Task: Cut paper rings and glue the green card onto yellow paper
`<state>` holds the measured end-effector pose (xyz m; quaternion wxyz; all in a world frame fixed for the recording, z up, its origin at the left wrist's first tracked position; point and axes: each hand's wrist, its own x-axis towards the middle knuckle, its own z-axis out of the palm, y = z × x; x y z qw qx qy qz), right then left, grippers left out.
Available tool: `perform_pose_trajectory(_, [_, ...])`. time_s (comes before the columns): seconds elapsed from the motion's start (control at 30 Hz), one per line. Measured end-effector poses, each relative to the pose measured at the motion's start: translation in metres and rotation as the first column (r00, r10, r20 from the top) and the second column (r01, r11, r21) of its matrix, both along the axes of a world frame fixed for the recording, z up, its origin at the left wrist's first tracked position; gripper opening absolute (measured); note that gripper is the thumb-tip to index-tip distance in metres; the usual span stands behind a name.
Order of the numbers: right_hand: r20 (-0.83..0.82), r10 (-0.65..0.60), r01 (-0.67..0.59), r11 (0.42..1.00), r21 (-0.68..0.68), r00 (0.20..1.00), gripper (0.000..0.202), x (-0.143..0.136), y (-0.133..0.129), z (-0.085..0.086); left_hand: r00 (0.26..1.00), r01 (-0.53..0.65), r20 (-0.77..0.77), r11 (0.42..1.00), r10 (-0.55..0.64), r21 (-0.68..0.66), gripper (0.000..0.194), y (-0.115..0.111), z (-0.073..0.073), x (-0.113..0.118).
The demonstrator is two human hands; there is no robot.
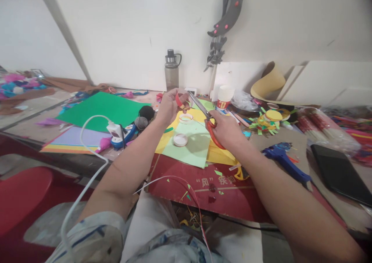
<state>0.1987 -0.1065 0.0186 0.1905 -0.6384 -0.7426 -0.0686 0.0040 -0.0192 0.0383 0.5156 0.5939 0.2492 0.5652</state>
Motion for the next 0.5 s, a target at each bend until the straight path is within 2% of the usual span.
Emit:
perform_pose_trajectory(0.13, [-0.054, 0.026, -0.024, 0.999, 0.029, 0.998, 0.036, 0.001, 0.002, -0.003, 1.0, 0.024, 0.021, 0.999, -0.023, -0.034, 0.04, 0.002, 0.0, -0.001])
perform_pose_trajectory(0.23, [-0.217, 0.103, -0.084, 0.992, 0.098, 0.971, 0.031, 0.004, 0.006, -0.006, 0.995, 0.103, 0.019, 0.989, -0.101, -0.109, 0.041, 0.002, 0.001, -0.001])
perform_pose_trajectory(0.3, [-0.373, 0.169, -0.118, 0.981, 0.157, 0.912, 0.03, 0.005, 0.007, -0.008, 0.983, 0.176, -0.029, 0.97, -0.183, -0.167, 0.043, -0.001, 0.001, 0.0])
perform_pose_trajectory(0.37, [-0.576, 0.214, -0.14, 0.975, 0.171, 0.789, 0.035, 0.004, 0.007, -0.009, 0.96, 0.248, -0.083, 0.95, -0.267, -0.187, 0.046, -0.006, 0.0, 0.003])
perform_pose_trajectory(0.43, [-0.78, 0.218, -0.188, 0.974, 0.131, 0.586, 0.042, 0.0, 0.006, -0.009, 0.941, 0.293, -0.122, 0.941, -0.315, -0.17, 0.048, -0.012, -0.002, 0.008])
perform_pose_trajectory(0.5, [-0.9, 0.196, -0.248, 0.963, 0.102, 0.389, 0.047, -0.005, 0.005, -0.007, 0.939, 0.283, -0.164, 0.949, -0.304, -0.135, 0.045, -0.016, -0.005, 0.014])
